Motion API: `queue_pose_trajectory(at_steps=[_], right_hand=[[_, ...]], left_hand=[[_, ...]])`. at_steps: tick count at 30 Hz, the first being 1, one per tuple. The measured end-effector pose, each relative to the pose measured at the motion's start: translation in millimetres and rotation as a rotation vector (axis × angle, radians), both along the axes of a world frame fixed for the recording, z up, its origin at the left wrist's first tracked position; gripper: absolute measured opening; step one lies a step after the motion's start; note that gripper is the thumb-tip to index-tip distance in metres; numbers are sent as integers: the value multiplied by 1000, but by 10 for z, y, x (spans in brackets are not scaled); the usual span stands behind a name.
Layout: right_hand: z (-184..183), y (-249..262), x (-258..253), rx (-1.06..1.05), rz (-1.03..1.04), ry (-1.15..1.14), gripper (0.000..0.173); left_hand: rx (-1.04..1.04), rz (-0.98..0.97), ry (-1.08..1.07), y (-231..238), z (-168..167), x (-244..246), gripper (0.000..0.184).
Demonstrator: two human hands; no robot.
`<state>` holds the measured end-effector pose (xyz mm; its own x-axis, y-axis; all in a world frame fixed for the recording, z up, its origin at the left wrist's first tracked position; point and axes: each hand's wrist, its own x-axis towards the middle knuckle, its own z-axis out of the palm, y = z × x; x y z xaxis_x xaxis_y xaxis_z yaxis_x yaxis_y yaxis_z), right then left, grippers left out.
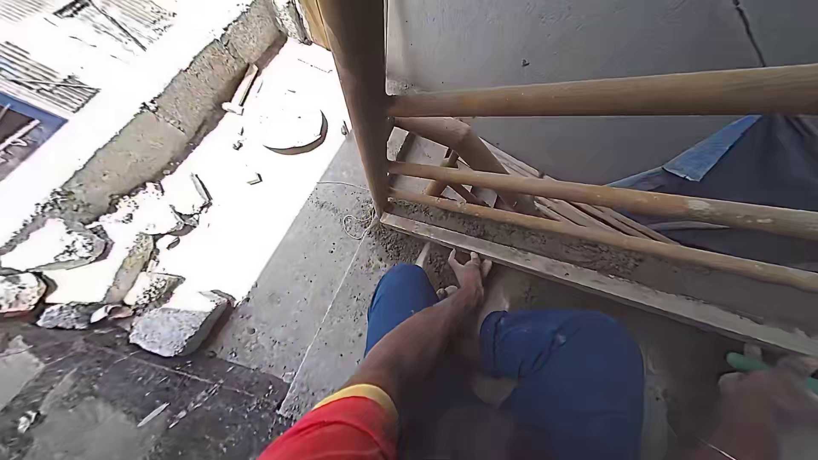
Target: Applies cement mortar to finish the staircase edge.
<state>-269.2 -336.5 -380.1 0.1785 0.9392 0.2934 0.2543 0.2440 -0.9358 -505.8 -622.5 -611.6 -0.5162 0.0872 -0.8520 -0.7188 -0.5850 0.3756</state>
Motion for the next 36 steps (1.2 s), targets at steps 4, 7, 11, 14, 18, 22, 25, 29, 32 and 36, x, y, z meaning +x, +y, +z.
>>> queue_pose_trajectory(at_steps=[4, 7, 11, 14, 18, 22, 25, 29, 32, 36], right_hand=[[-17, 76, 112, 74, -122, 71, 64], [4, 159, 163, 69, -100, 102, 70], [-18, 161, 117, 26, -96, 140, 68], [-26, 179, 114, 26, -106, 157, 65], [-72, 209, 119, 12, -70, 249, 72], [-55, 184, 72, -7, -43, 288, 71], [44, 74, 170, -41, -12, 295, 70], [159, -322, 441, -71, -52, 7, 44], [473, -682, 795, -185, 70, -176, 36], [1027, -993, 957, -456, 298, -224, 42]], left_hand=[[93, -265, 146, -71, 26, 124, 57], [236, -378, 190, -43, -249, 133, 38], [317, -226, 71, 56, -143, 167, 49], [332, -161, 46, 130, 200, 181, 49], [341, -161, 174, 148, -55, 304, 44], [361, -127, 217, 227, -37, 348, 43], [319, -163, 221, 371, -5, 427, 47], [218, -150, 236, 332, -66, 343, 40], [189, -183, 206, 361, -40, 335, 42], [229, -175, 168, 414, 33, 363, 41]])
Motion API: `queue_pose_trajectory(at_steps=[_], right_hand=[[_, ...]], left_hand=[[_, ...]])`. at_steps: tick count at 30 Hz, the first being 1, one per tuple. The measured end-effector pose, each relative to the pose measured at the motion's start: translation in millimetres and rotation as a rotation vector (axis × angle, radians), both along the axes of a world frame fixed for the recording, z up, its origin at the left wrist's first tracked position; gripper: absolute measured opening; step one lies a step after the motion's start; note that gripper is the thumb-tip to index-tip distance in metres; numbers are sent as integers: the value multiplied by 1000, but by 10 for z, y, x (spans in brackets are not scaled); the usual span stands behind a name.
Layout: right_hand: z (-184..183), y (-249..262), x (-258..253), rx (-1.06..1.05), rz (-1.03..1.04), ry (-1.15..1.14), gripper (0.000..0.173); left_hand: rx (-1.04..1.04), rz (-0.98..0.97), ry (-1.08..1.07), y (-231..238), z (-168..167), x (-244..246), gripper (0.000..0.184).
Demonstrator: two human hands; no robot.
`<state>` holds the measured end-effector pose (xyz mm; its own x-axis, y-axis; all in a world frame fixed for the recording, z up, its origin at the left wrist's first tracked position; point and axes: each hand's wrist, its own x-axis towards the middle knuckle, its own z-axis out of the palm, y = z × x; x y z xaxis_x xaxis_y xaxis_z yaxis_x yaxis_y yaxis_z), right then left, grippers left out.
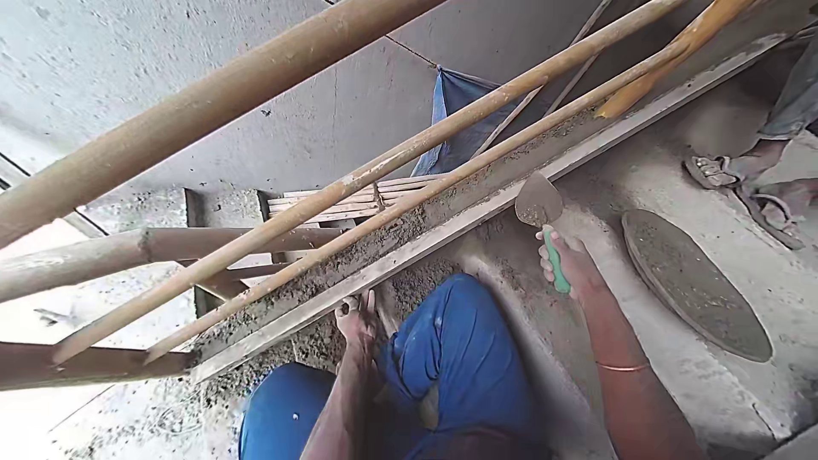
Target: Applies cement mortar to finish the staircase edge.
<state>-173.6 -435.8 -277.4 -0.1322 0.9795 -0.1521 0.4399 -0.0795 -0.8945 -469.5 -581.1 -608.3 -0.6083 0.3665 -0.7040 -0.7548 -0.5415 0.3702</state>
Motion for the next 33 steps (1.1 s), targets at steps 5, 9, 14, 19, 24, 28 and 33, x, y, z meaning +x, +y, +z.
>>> queue_pose_trajectory(at_steps=[5, 9, 14, 19, 24, 28, 33], right_hand=[[319, -24, -299, -140, 108, -310, 35], [481, 122, -490, -125, 112, -502, 37], [635, 171, -535, 27, -53, -380, 38], [208, -94, -530, 173, -217, -18, 36], [-686, -130, -582, 192, -439, 385, 32], [-1196, 240, -769, 3, -626, 654, 27], [-1375, 415, -997, -83, -671, 779, 29]], left_hand=[[62, 27, -19, 19, 13, 14, 31], [174, 12, -48, 30, 23, 23, 36], [320, 29, -83, 58, 40, 57, 45], [386, 30, -74, 42, 25, 54, 44], [397, 17, -61, 8, -24, 59, 44], [400, -17, -11, 6, -2, 66, 44], [385, -22, 17, -5, 6, 69, 44]])
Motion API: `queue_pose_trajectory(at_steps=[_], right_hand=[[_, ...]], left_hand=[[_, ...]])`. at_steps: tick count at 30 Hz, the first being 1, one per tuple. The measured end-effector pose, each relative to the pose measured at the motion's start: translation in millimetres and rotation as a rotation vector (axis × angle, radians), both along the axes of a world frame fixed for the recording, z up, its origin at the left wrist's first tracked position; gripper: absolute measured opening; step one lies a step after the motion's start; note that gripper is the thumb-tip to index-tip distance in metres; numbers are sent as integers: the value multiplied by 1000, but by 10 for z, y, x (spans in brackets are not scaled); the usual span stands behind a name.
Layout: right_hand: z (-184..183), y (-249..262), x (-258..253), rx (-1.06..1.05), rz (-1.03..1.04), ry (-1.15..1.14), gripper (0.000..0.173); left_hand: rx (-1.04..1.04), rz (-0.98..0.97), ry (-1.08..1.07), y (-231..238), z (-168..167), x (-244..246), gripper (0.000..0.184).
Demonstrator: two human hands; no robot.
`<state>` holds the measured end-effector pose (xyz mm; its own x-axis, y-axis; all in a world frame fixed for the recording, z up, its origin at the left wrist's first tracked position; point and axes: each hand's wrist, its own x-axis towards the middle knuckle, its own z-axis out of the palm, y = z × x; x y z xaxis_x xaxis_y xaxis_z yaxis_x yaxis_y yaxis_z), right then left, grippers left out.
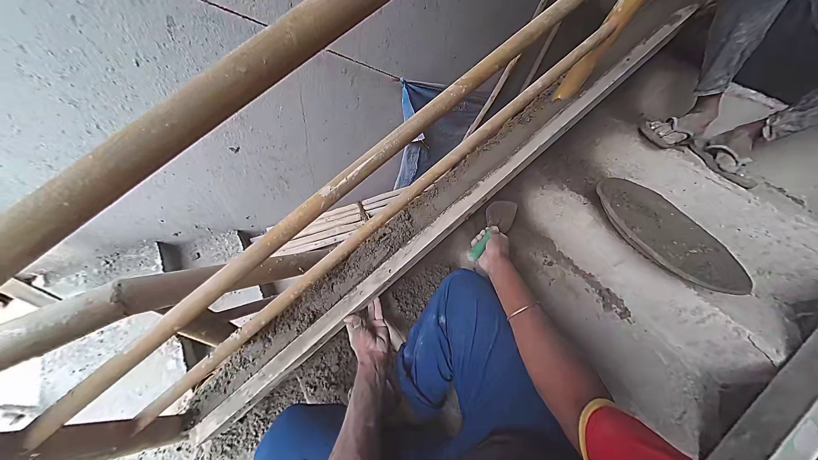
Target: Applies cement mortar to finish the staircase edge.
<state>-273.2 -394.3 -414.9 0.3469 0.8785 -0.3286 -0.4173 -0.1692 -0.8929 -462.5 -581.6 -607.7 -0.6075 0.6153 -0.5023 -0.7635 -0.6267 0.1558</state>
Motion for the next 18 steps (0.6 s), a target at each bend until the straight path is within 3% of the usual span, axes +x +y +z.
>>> queue_pose_trajectory(at_steps=[6, 18], right_hand=[[22, -76, -61, 69, 170, 62, 28], [-4, -94, -16, 53, 208, 113, 32]], left_hand=[[4, 17, -4, 7, -8, 3, 42], [5, 2, 2, -5, -16, 3, 43]])
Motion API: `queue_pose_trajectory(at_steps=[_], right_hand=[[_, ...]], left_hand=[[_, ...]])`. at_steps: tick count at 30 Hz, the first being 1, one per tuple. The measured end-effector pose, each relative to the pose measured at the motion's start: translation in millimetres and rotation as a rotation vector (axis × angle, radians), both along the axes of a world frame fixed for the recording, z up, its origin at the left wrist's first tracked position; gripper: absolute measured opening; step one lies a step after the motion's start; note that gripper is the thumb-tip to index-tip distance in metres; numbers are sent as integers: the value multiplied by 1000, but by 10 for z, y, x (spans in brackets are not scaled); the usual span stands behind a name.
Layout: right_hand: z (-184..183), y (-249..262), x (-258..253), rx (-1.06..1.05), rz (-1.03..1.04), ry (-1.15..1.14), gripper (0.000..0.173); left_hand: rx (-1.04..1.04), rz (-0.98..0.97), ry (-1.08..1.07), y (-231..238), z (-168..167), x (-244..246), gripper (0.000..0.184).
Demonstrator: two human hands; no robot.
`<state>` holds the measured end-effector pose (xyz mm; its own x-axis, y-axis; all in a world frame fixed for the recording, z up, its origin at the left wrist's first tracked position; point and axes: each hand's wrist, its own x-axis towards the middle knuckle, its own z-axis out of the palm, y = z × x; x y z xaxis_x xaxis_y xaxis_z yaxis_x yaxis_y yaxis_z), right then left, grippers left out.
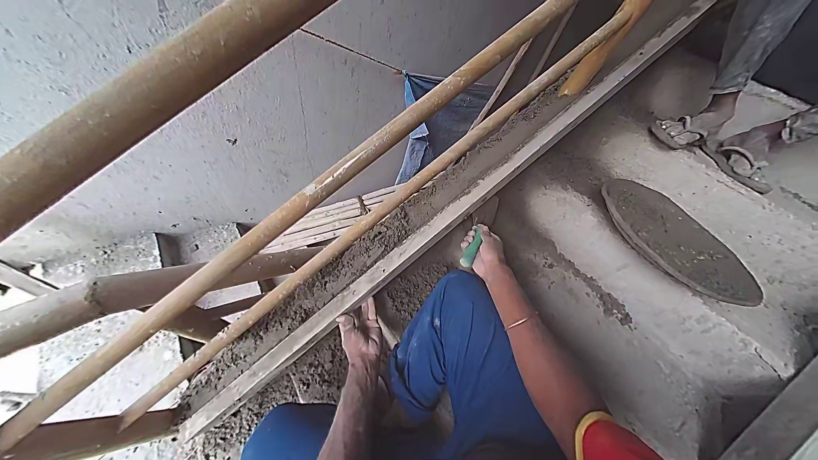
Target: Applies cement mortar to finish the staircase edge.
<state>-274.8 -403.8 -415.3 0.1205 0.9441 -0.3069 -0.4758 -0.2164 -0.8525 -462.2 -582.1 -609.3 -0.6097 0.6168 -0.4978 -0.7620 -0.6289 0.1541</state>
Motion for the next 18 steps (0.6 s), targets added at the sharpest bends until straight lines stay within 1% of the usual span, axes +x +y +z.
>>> queue_pose_trajectory(at_steps=[7, 11, 13, 16, 18], right_hand=[[2, -32, -40, -4, 7, 44, 31], [-31, -42, -57, -6, -13, 24, 31], [-39, -59, -39, 9, 23, 6, 33], [-8, -94, 26, -12, -47, -67, 31], [111, -160, 140, 24, -107, -205, 29]], left_hand=[[12, 8, 6, -11, -30, -2, 42], [9, -5, -7, -23, 7, 0, 43], [11, -1, -8, -20, 9, -10, 43], [0, 7, 9, -18, -6, -1, 42], [-6, 7, 8, -4, -7, -4, 42]])
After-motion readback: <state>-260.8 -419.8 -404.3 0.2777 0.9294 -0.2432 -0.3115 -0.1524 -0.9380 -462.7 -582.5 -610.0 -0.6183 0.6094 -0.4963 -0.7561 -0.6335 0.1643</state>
